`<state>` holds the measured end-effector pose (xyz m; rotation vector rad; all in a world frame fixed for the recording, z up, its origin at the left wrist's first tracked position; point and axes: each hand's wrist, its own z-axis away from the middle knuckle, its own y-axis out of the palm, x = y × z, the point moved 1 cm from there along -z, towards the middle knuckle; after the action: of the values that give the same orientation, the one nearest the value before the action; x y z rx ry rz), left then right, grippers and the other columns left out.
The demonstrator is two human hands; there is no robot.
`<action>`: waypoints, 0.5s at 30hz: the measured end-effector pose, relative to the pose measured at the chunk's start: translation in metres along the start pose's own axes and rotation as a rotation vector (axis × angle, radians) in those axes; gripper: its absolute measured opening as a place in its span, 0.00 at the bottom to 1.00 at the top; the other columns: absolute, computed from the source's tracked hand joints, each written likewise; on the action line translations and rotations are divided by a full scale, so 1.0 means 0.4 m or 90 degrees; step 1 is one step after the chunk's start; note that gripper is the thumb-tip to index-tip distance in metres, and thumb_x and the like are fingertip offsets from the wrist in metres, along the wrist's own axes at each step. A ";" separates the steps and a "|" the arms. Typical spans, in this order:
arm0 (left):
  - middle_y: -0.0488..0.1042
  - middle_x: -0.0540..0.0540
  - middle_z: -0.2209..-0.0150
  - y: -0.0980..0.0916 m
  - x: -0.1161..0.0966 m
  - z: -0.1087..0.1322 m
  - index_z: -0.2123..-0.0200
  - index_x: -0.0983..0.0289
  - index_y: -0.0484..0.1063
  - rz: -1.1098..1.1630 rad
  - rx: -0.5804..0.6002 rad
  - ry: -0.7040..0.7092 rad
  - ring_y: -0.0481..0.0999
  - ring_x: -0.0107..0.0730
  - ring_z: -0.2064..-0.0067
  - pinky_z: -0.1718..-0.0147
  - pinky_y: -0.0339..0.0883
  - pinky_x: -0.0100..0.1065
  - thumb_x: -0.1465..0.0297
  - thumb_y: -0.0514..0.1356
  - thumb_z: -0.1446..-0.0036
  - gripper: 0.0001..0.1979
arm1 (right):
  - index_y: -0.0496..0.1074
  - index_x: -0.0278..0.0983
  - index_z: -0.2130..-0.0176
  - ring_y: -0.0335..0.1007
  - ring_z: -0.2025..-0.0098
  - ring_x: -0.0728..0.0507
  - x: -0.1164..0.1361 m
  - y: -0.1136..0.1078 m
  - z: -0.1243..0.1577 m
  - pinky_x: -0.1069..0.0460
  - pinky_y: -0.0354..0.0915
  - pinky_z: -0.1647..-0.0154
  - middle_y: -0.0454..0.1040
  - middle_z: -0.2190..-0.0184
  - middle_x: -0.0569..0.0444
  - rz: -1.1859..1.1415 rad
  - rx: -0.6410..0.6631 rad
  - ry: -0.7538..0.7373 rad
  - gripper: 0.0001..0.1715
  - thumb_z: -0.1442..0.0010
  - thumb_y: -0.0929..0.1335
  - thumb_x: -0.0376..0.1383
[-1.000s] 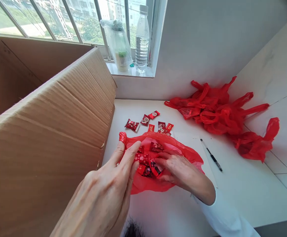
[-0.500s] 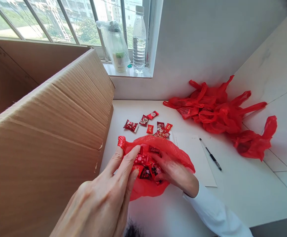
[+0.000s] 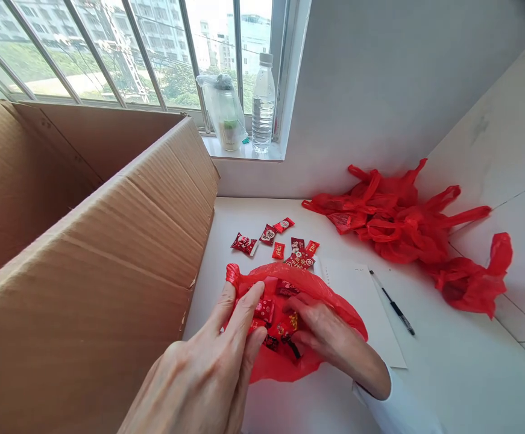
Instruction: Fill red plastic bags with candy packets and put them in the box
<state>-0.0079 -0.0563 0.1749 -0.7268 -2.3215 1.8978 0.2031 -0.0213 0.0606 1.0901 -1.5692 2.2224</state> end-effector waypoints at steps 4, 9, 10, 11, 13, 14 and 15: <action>0.71 0.55 0.44 0.001 -0.007 -0.001 0.41 0.51 0.63 0.029 -0.011 -0.007 0.80 0.42 0.57 0.68 0.77 0.32 0.61 0.46 0.35 0.21 | 0.67 0.44 0.51 0.67 0.58 0.42 0.020 -0.024 0.025 0.51 0.62 0.58 0.72 0.61 0.55 -0.075 0.011 0.008 0.23 0.46 0.64 0.31; 0.70 0.54 0.44 0.000 -0.018 -0.003 0.41 0.51 0.63 0.030 -0.024 -0.037 0.80 0.41 0.58 0.67 0.77 0.33 0.61 0.45 0.34 0.20 | 0.67 0.42 0.53 0.68 0.63 0.45 0.025 -0.035 0.032 0.53 0.61 0.63 0.73 0.68 0.58 -0.115 -0.026 0.036 0.21 0.47 0.63 0.29; 0.70 0.54 0.44 -0.001 -0.020 -0.003 0.41 0.51 0.63 0.029 -0.024 -0.037 0.80 0.41 0.58 0.66 0.77 0.33 0.61 0.45 0.34 0.20 | 0.68 0.42 0.55 0.68 0.66 0.46 0.030 -0.038 0.031 0.53 0.60 0.64 0.73 0.70 0.59 -0.128 -0.021 0.022 0.20 0.47 0.62 0.28; 0.71 0.54 0.44 -0.001 -0.021 -0.004 0.41 0.51 0.63 0.026 -0.024 -0.035 0.80 0.41 0.58 0.66 0.77 0.33 0.61 0.45 0.34 0.20 | 0.68 0.42 0.56 0.68 0.68 0.46 0.035 -0.041 0.029 0.54 0.60 0.66 0.72 0.72 0.60 -0.137 -0.020 0.008 0.19 0.47 0.62 0.27; 0.70 0.55 0.44 -0.002 -0.021 -0.004 0.41 0.52 0.63 0.021 -0.025 -0.032 0.80 0.42 0.57 0.65 0.77 0.33 0.61 0.45 0.34 0.20 | 0.69 0.42 0.58 0.68 0.68 0.47 0.044 -0.048 0.025 0.54 0.59 0.67 0.73 0.72 0.60 -0.139 -0.029 -0.014 0.18 0.48 0.62 0.27; 0.70 0.55 0.44 -0.002 -0.021 -0.004 0.41 0.52 0.63 0.018 -0.025 -0.031 0.80 0.42 0.57 0.65 0.77 0.33 0.61 0.45 0.34 0.20 | 0.69 0.41 0.58 0.68 0.68 0.47 0.048 -0.051 0.022 0.54 0.59 0.66 0.73 0.71 0.60 -0.135 -0.036 -0.022 0.18 0.48 0.62 0.26; 0.70 0.55 0.43 -0.002 -0.021 -0.004 0.41 0.52 0.62 0.016 -0.026 -0.031 0.80 0.42 0.57 0.65 0.77 0.33 0.61 0.45 0.34 0.21 | 0.69 0.41 0.58 0.69 0.67 0.46 0.051 -0.053 0.020 0.54 0.60 0.65 0.74 0.70 0.59 -0.131 -0.042 -0.027 0.18 0.48 0.63 0.27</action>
<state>-0.0001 -0.0581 0.1780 -0.7260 -2.3982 1.9047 0.2038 -0.0243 0.0909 1.2266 -1.4628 2.0130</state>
